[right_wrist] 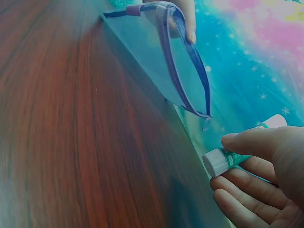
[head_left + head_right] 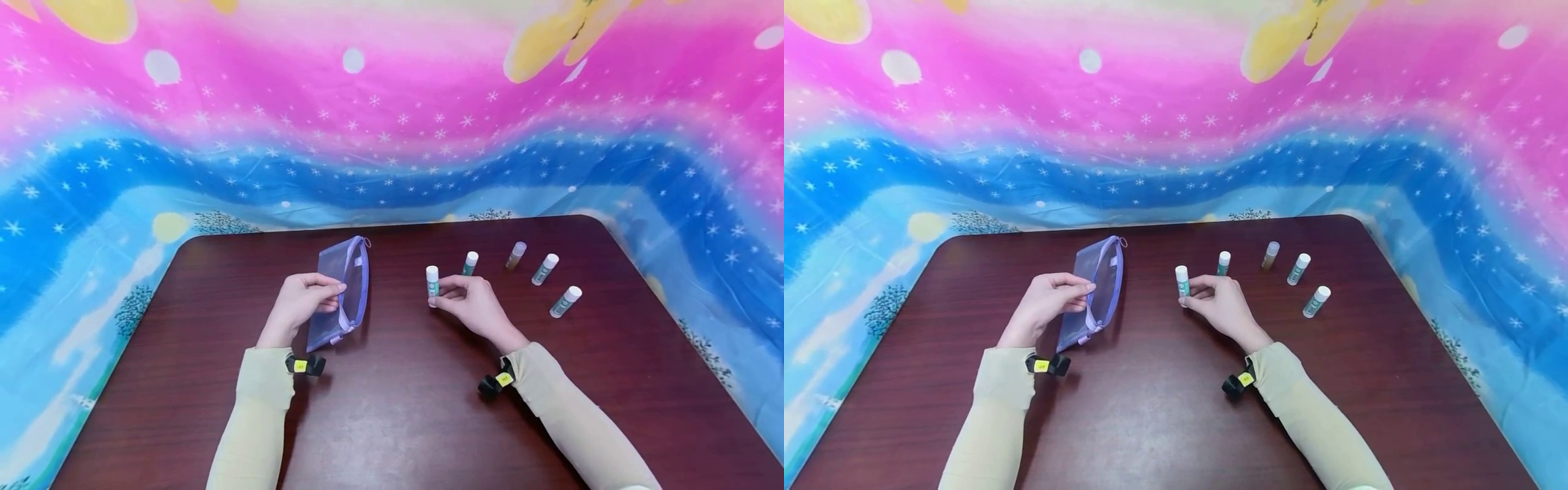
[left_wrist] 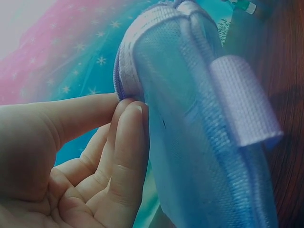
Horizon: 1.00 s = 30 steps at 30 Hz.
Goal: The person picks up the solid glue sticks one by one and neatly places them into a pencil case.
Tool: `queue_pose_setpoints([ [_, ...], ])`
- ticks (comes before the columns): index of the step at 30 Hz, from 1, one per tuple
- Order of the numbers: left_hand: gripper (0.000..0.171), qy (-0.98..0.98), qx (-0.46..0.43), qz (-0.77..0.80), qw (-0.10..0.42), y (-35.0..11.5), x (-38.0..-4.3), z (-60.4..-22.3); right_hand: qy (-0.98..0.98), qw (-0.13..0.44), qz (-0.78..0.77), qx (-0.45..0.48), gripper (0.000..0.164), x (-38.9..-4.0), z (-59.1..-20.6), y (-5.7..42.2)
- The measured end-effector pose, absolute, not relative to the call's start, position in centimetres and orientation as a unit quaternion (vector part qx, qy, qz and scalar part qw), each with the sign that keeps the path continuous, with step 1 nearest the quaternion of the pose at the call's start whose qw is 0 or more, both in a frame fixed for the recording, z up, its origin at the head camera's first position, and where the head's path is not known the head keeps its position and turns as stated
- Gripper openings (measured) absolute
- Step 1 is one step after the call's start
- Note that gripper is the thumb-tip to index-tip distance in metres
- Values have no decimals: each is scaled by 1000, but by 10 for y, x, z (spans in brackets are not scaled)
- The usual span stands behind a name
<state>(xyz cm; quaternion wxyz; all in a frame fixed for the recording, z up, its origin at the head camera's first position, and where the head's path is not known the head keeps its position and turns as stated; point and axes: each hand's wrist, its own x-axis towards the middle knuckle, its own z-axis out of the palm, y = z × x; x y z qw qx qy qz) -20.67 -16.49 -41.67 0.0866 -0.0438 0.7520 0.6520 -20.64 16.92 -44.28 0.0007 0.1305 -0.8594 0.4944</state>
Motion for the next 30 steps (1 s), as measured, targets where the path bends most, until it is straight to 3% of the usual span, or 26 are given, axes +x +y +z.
queue_pose_setpoints([
  [30, 24, 753, -38, 651, 90, -162, -206, -416, -842, -3, 523, 133, 28, -209, -444, 132],
])
